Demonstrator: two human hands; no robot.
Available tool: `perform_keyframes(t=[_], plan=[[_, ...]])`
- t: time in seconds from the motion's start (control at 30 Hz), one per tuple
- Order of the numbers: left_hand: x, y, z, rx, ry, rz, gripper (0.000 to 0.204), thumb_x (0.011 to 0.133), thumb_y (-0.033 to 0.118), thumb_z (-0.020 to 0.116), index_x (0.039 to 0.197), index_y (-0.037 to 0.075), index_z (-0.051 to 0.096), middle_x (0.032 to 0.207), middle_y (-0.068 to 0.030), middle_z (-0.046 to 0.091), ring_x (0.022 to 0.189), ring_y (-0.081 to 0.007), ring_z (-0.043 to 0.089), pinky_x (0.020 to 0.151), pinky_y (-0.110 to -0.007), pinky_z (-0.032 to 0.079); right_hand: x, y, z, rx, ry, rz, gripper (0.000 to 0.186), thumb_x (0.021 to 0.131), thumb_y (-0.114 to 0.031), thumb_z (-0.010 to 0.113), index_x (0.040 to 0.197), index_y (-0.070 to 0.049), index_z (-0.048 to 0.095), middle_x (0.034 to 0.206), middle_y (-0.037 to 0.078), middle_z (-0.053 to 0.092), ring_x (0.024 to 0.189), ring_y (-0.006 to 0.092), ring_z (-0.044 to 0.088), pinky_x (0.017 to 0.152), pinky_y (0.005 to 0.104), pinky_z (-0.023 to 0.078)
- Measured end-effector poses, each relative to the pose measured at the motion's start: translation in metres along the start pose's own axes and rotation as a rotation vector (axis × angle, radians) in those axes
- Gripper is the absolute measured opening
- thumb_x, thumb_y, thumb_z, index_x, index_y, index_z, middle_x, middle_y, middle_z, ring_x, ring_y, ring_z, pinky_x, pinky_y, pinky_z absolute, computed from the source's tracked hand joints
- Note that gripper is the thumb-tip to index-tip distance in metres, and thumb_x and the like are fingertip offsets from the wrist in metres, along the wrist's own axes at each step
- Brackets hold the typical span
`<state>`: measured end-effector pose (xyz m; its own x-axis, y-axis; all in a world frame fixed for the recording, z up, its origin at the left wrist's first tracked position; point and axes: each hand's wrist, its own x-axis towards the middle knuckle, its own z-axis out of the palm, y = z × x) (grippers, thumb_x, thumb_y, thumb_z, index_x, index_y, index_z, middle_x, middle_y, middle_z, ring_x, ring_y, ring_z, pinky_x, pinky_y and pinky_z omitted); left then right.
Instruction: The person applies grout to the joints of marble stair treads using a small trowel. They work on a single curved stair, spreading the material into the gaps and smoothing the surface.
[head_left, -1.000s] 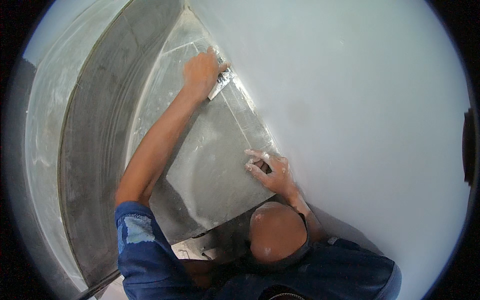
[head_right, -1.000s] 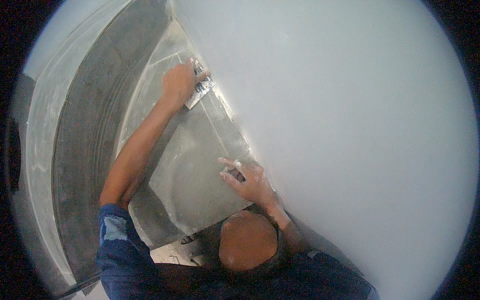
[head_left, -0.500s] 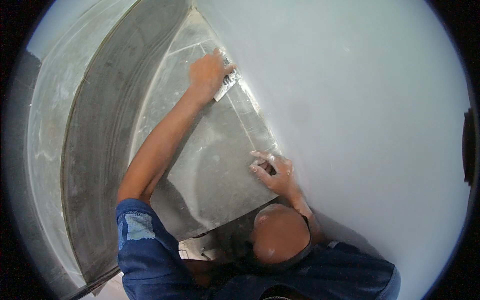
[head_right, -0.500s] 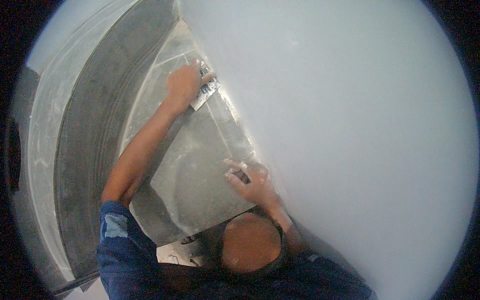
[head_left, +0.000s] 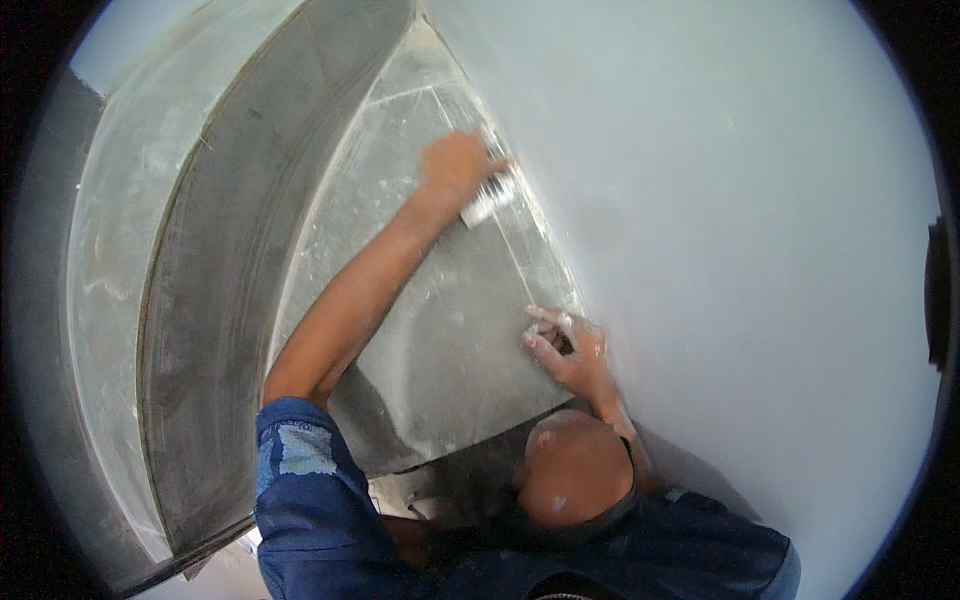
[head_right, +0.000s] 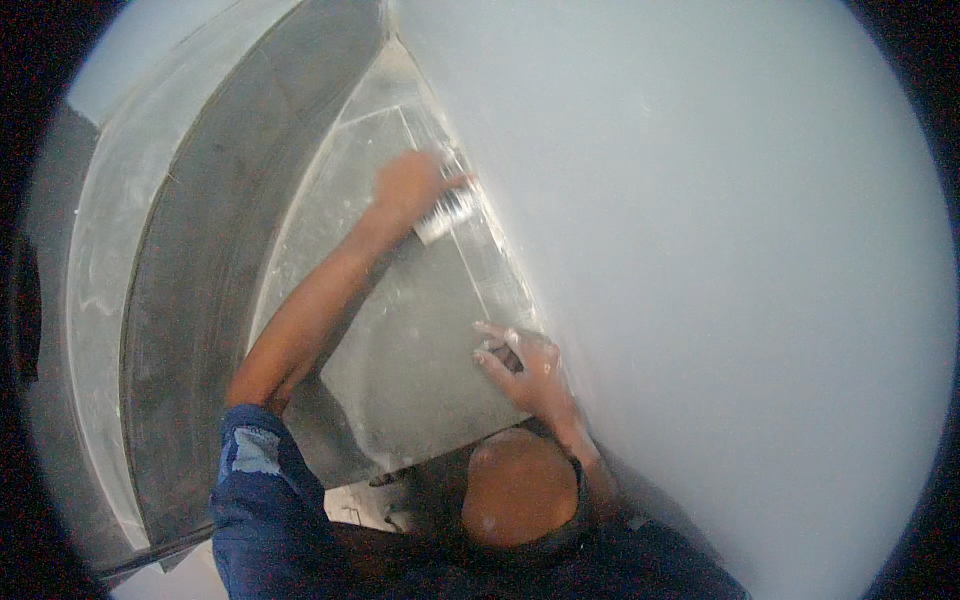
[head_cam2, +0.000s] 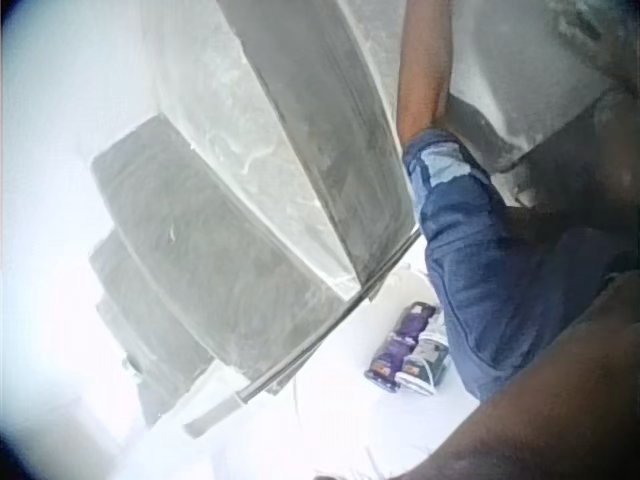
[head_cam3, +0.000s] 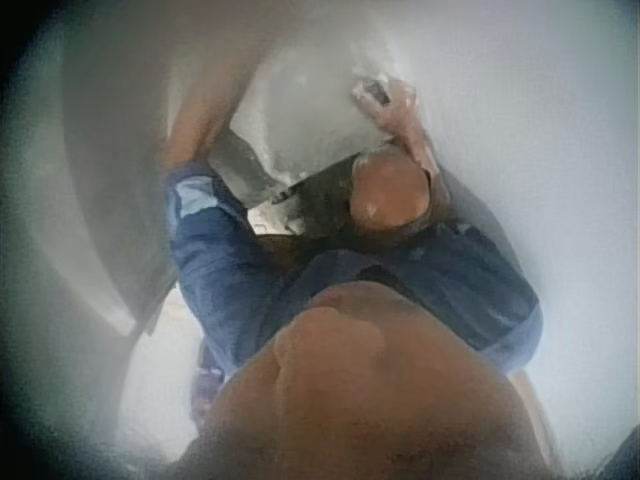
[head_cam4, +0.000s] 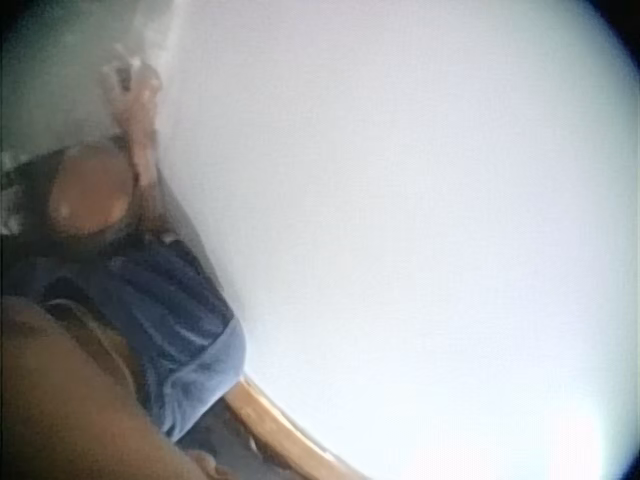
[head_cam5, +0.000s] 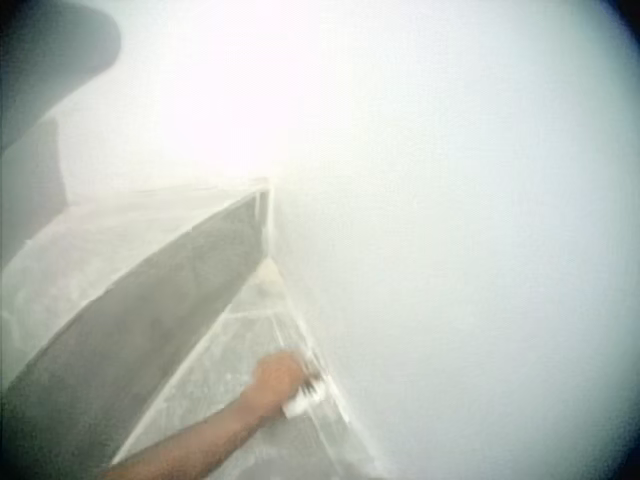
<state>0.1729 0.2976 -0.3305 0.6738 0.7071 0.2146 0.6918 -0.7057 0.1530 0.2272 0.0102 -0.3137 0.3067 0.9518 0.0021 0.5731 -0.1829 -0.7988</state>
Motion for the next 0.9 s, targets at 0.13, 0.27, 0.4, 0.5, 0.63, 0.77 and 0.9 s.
perform_keyframes(t=[0.13, 0.27, 0.4, 0.5, 0.63, 0.77, 0.9], plan=[[0.022, -0.028, -0.012, -0.167, -0.045, -0.343, 0.063, 0.084, 0.056, 0.056, 0.109, -0.002, 0.057, 0.08, -0.0137, 0.066, 0.077, -0.0262, 0.067, 0.063, -0.039, 0.054, -0.001, -0.002, 0.0, 0.005, -0.01, -0.006, 0.037, 0.082, -0.022, 0.069, 0.118, -0.016, 0.062, 0.084, 0.007, 0.068, 0.067, 0.016, 0.062, 0.066, 0.0304, 0.051], [0.007, -0.003, -0.011, -0.018, 0.035, -0.158, 0.063, 0.085, 0.055, 0.055, 0.111, -0.003, 0.056, 0.076, -0.014, 0.065, 0.071, -0.0273, 0.066, 0.061, -0.039, 0.052, -0.002, 0.003, 0.001, 0.042, -0.002, -0.014, 0.037, 0.082, -0.022, 0.069, 0.117, -0.016, 0.062, 0.084, 0.006, 0.068, 0.066, 0.0152, 0.061, 0.065, 0.0297, 0.051], [0.013, -0.008, -0.032, -0.087, -0.058, -0.086, 0.061, 0.087, 0.056, 0.051, 0.1, -0.003, 0.059, 0.075, -0.0166, 0.065, 0.072, -0.0308, 0.065, 0.063, -0.043, 0.05, -0.002, 0.001, -0.001, 0.031, -0.012, -0.003, 0.037, 0.082, -0.023, 0.069, 0.118, -0.016, 0.062, 0.084, 0.007, 0.068, 0.065, 0.0159, 0.061, 0.065, 0.0297, 0.051], [-0.005, 0.007, -0.031, -0.128, -0.245, 0.105, 0.064, 0.089, 0.054, 0.048, 0.105, -0.007, 0.058, 0.082, -0.0204, 0.065, 0.079, -0.0339, 0.064, 0.069, -0.043, 0.05, -0.001, 0.004, -0.001, 0.005, -0.005, -0.039, 0.038, 0.082, -0.024, 0.069, 0.119, -0.016, 0.062, 0.083, 0.009, 0.068, 0.063, 0.0168, 0.061, 0.065, 0.0303, 0.051], [-0.032, 0.015, -0.011, -0.255, -0.162, 0.115, 0.061, 0.09, 0.051, 0.05, 0.107, -0.007, 0.057, 0.099, -0.0259, 0.063, 0.093, -0.0372, 0.062, 0.083, -0.046, 0.047, -0.001, 0.005, 0.002, 0.054, -0.016, 0.009, 0.038, 0.083, -0.025, 0.069, 0.119, -0.016, 0.061, 0.084, 0.011, 0.067, 0.062, 0.0177, 0.061, 0.063, 0.0314, 0.051], [-0.03, -0.013, -0.058, -0.483, -0.272, -0.408, 0.051, 0.092, 0.037, 0.052, 0.112, -0.01, 0.052, 0.1, -0.0289, 0.061, 0.09, -0.039, 0.063, 0.083, -0.045, 0.049, -0.001, 0.001, -0.001, 0.053, -0.008, 0.003, 0.038, 0.083, -0.025, 0.068, 0.118, -0.016, 0.062, 0.085, 0.011, 0.068, 0.062, 0.0174, 0.062, 0.063, 0.0309, 0.051], [-0.047, -0.013, -0.028, -0.419, -0.086, -0.488, 0.053, 0.089, 0.036, 0.055, 0.11, -0.012, 0.052, 0.099, -0.0306, 0.061, 0.094, -0.0414, 0.062, 0.083, -0.047, 0.047, 0.0, 0.001, -0.002, 0.034, -0.02, 0.019, 0.037, 0.083, -0.025, 0.068, 0.118, -0.016, 0.062, 0.085, 0.011, 0.068, 0.063, 0.0166, 0.062, 0.063, 0.0309, 0.052]])
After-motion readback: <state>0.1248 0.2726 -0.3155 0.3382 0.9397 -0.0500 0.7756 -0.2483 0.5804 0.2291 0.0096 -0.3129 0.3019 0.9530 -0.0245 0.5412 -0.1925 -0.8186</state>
